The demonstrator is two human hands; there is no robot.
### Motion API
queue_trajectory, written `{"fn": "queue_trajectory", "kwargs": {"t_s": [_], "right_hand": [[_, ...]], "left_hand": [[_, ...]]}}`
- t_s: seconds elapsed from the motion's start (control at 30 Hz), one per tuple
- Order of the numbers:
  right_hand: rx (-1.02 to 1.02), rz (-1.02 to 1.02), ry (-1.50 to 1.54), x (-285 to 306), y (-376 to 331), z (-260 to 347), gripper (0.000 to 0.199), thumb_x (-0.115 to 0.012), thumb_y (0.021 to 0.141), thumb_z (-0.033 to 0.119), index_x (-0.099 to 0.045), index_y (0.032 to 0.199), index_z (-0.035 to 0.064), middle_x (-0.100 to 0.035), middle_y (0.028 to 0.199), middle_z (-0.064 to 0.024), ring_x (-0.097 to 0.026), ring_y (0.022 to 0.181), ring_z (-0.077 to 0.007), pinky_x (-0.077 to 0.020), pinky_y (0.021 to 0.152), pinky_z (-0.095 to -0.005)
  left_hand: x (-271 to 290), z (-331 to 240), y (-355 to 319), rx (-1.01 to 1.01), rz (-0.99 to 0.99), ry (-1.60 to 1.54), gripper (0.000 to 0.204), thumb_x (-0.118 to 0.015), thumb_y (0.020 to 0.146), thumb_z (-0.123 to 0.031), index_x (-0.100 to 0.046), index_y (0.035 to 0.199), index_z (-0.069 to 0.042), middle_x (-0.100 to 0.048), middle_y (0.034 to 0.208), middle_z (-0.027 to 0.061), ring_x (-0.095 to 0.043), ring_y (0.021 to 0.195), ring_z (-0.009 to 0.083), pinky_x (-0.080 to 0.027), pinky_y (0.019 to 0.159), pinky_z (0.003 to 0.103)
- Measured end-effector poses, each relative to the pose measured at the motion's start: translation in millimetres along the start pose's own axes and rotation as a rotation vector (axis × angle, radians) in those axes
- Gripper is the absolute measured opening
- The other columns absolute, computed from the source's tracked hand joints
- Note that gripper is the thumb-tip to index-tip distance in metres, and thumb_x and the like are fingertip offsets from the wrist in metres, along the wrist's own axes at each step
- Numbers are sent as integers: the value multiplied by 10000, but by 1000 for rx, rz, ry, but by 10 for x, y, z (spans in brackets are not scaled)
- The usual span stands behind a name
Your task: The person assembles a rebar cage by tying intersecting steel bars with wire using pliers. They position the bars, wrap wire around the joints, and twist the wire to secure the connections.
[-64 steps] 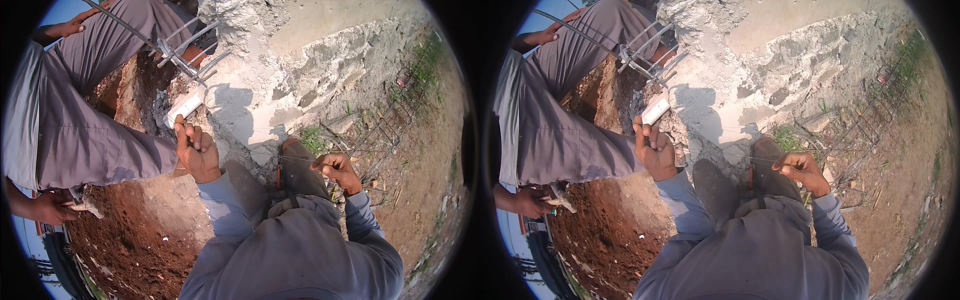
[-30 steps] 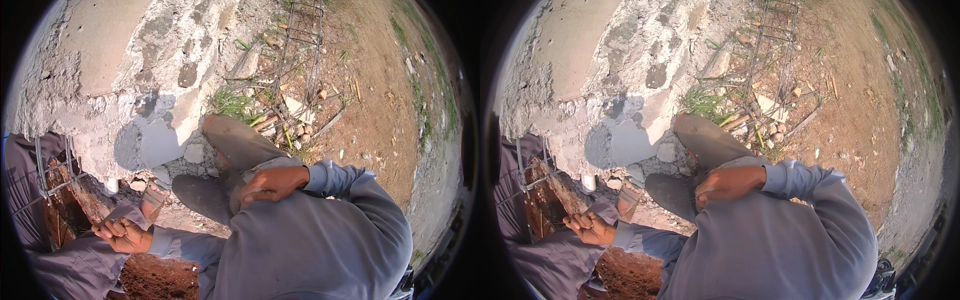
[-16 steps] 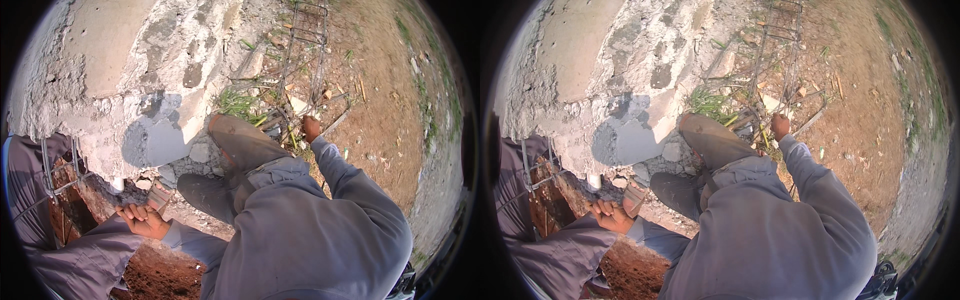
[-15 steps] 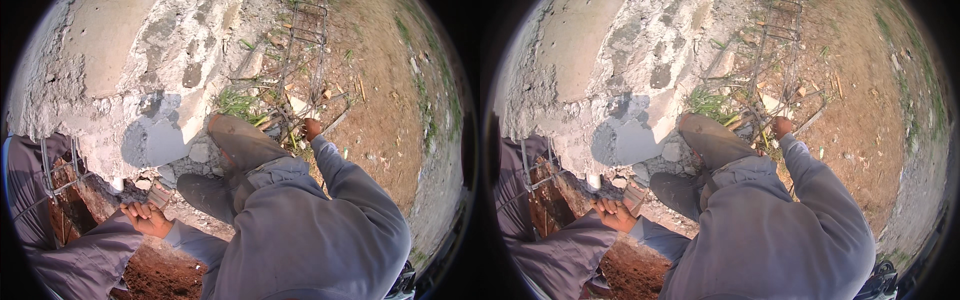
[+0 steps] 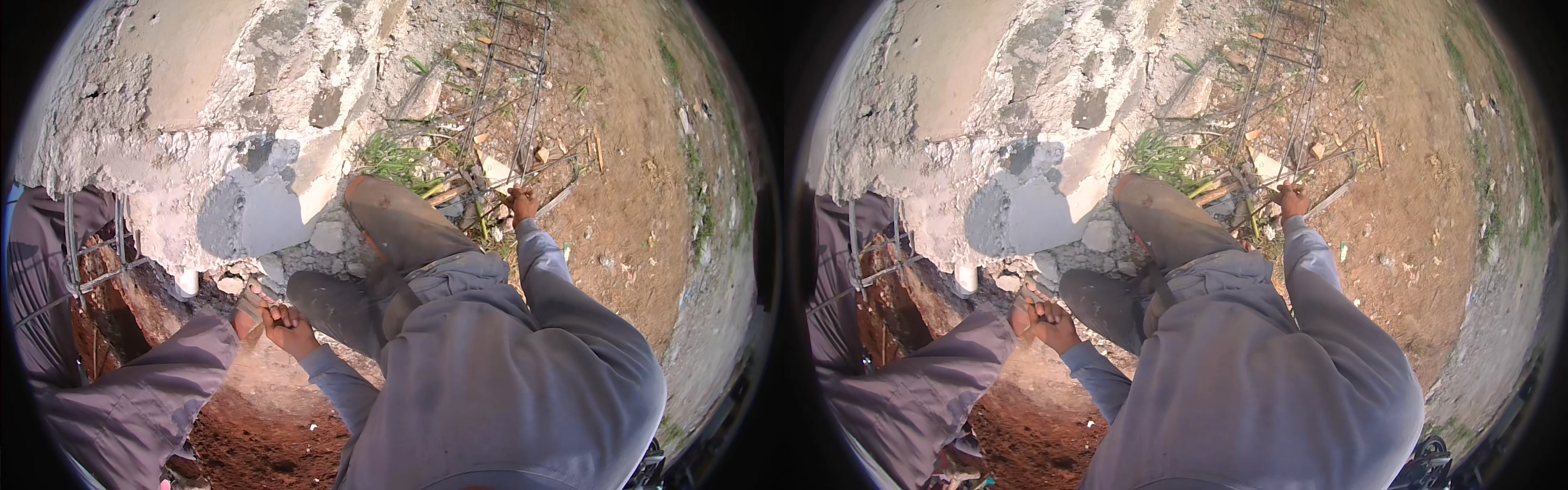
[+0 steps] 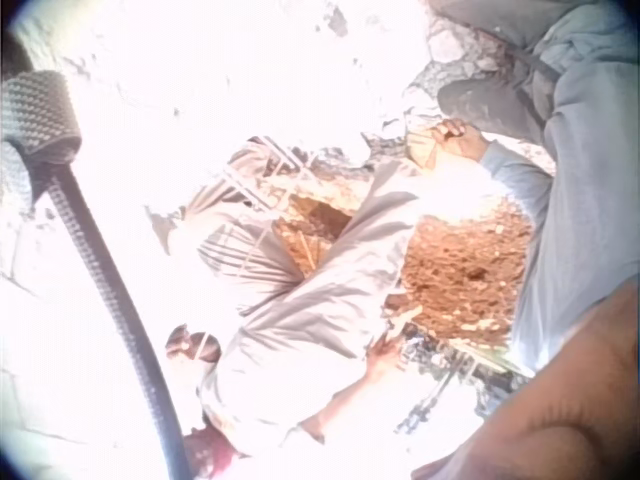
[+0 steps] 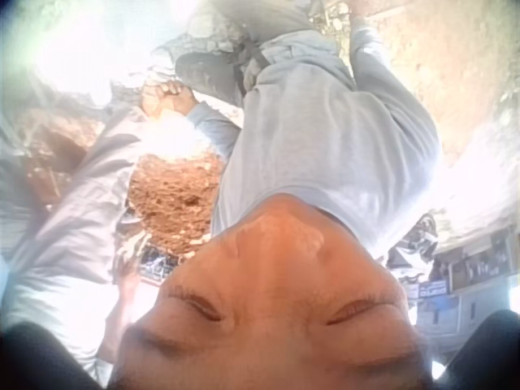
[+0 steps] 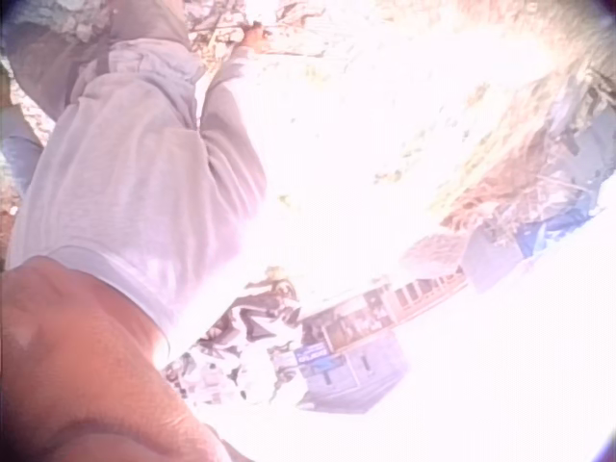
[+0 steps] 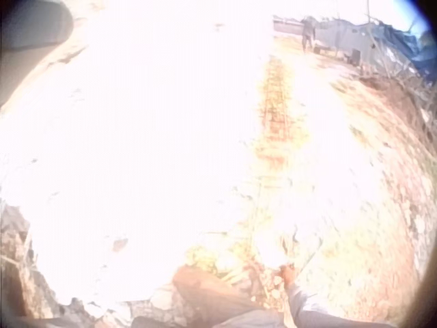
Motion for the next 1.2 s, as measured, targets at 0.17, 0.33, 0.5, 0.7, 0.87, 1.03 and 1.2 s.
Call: {"fn": "queue_trajectory", "kwargs": {"t_s": [0.17, 0.33, 0.5, 0.7, 0.87, 1.03, 1.2], "right_hand": [[237, 6, 2, 74, -435, 937, 252, -683, 917, 173, -445, 886, 98, -644, 823, -112, -659, 692, -174, -623, 587, -345], [490, 122, -18, -135, -596, 1580, 263, -714, 898, 160, -470, 887, 62, -638, 811, -84, -641, 707, -145, -619, 603, -318], [579, 191, -192, -658, -1037, 1818, 250, -722, 891, 168, -601, 1045, 13, -623, 812, -48, -622, 702, -120, -572, 586, -279], [681, 292, -647, -1033, -1049, 1754, 299, -683, 922, 281, -688, 1033, 3, -663, 813, -74, -632, 691, -127, -520, 615, -302], [868, 9, -484, -1062, -1159, 2300, 278, -704, 900, 276, -709, 1069, 55, -693, 879, -111, -651, 770, -188, -517, 701, -322], [899, -36, -319, -898, -1170, 2691, 250, -712, 893, 248, -716, 1071, 73, -697, 908, -101, -658, 791, -193, -518, 724, -317], [1215, -76, -417, -1082, -1502, 2971, 266, -586, 969, 145, -639, 1222, 85, -708, 990, -103, -678, 905, -261, -529, 788, -349]], "left_hand": [[487, 202, 168, 41, -46, 71, 208, -496, 1026, -246, -576, 1073, -61, -478, 671, -21, -333, 437, 76, -276, 356, 234], [319, 353, 87, 1, -194, 143, 202, -498, 1023, -256, -568, 1053, -69, -445, 651, -21, -319, 435, 76, -285, 358, 236], [453, 442, 36, 17, -219, 229, 174, -510, 1010, -241, -562, 1015, -75, -425, 618, -21, -329, 428, 79, -288, 354, 238], [898, 614, 71, 24, -190, 148, 189, -484, 1008, -250, -507, 862, -132, -387, 597, -34, -297, 398, 85, -284, 338, 270], [870, 644, 150, 21, -338, 336, 183, -545, 978, -319, -542, 913, -148, -389, 650, -42, -294, 437, 88, -284, 376, 267], [892, 710, 206, -82, -402, 396, 208, -590, 966, -321, -599, 997, -116, -414, 684, -12, -308, 476, 105, -329, 427, 295], [909, 665, 113, -80, -433, 410, 192, -577, 959, -333, -582, 1006, -147, -403, 676, -36, -311, 476, 88, -312, 416, 270]]}}
Point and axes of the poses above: each hand's wrist, its own y-axis towards the middle knuckle, its own x-axis out of the back of the hand, z = x × y, the point moved 4 cm from there along y, towards the middle knuckle
